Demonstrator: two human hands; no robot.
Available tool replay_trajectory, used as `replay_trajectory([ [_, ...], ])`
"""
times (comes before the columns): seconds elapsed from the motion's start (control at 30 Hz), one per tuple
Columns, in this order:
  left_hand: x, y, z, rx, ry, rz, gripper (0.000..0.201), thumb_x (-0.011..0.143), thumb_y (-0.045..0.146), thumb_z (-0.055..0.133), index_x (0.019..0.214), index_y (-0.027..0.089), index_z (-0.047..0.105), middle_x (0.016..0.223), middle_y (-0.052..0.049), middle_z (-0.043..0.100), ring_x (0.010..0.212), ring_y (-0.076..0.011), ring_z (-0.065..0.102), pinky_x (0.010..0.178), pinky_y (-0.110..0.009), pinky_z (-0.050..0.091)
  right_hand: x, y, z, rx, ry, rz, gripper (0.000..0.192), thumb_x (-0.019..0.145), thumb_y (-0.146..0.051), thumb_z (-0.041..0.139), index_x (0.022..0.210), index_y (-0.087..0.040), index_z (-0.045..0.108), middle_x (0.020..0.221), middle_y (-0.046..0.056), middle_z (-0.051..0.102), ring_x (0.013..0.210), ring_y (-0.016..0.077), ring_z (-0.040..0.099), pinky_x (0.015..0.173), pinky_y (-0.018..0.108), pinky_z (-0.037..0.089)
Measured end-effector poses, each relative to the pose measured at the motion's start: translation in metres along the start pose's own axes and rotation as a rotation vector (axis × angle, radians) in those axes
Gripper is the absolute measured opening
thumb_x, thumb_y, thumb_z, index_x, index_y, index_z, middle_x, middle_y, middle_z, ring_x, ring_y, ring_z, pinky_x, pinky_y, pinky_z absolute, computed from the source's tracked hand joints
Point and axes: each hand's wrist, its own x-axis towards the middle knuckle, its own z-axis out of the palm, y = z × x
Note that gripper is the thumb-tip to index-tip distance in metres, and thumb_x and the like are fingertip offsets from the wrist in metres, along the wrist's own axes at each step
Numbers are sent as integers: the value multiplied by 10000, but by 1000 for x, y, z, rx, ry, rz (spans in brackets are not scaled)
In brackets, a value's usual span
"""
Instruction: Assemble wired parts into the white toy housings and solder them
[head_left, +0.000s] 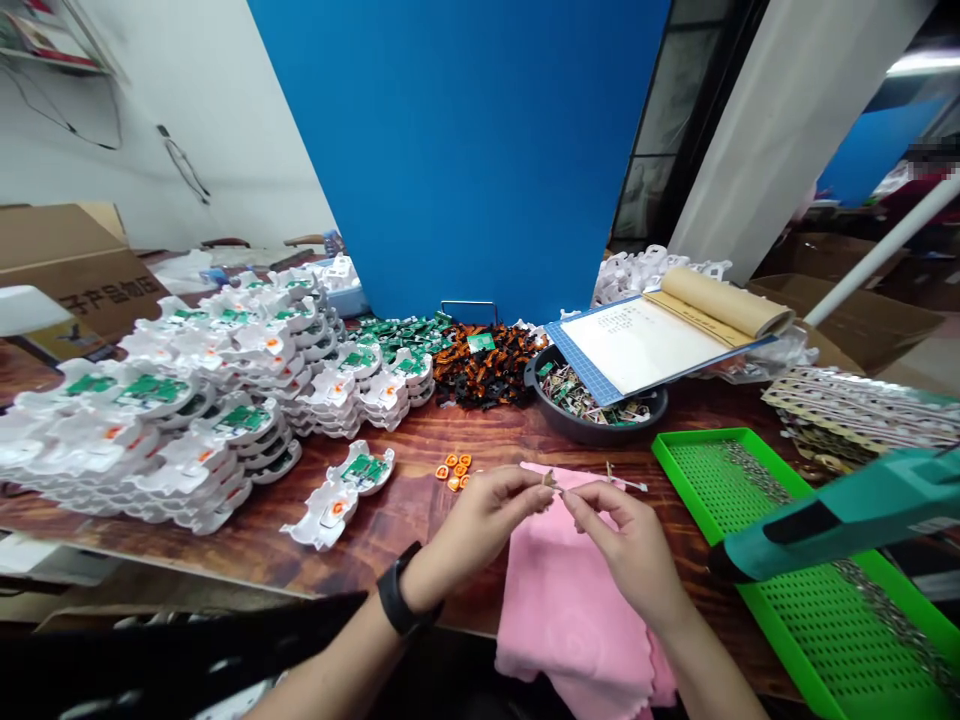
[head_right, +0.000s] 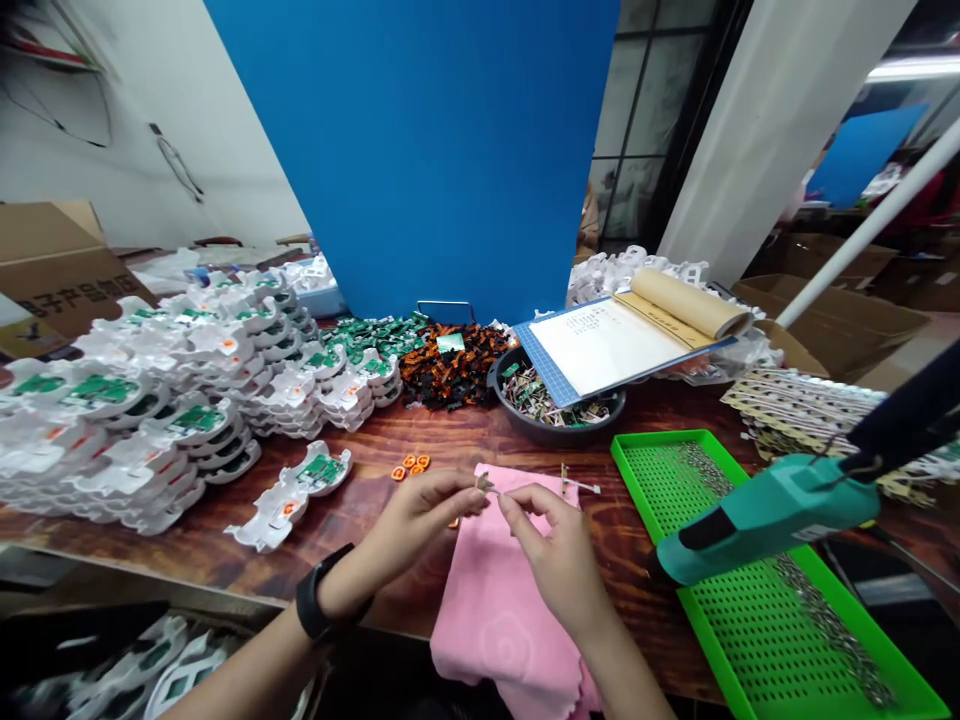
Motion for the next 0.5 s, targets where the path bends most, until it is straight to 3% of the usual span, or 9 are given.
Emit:
replay_trajectory([
  [0.1,2,-1,-3,-402,-150,-221,275,807,427,664,768,156,689,763,-42,675,667,-138,614,693,-271,477,7,5,-6,116,-112,33,287,824,-440,615,671,-198,632,664,-3,595,678,136,530,672,250,390],
  [0.13,4,-2,-4,-429,-177,-251,298,792,449,671,784,152,690,781,-54,686,668,-145,629,694,-278,487,10,8,-7,152,-136,47,297,816,-444,622,657,-194,625,654,-3,585,674,135,524,675,251,386],
  [0.2,14,-7,-10,-185,-170,-231,365,820,497,617,804,142,702,795,-79,707,677,-169,655,674,-284,501,14,17,-8,218,-110,91,307,798,-448,640,637,-188,612,637,-6,565,670,133,510,687,257,375],
  [0.3,43,-14,-29,383,4,-131,417,882,505,519,853,145,727,818,-89,722,748,-220,671,691,-310,509,17,30,-8,290,49,178,324,764,-453,664,600,-186,580,606,-15,528,662,129,476,702,261,356],
  [0.4,85,-19,-58,589,273,-88,360,858,436,594,1056,149,683,1074,-123,685,1069,-297,595,914,-388,456,15,35,-7,293,144,198,337,744,-457,668,578,-186,556,604,-14,513,665,131,458,697,264,342],
  [0.5,124,-22,-83,752,437,-93,364,815,358,669,1085,115,650,1202,-179,606,1272,-365,430,1041,-461,358,11,35,-5,254,132,181,346,748,-463,659,573,-186,546,606,-11,504,664,137,454,690,271,335],
])
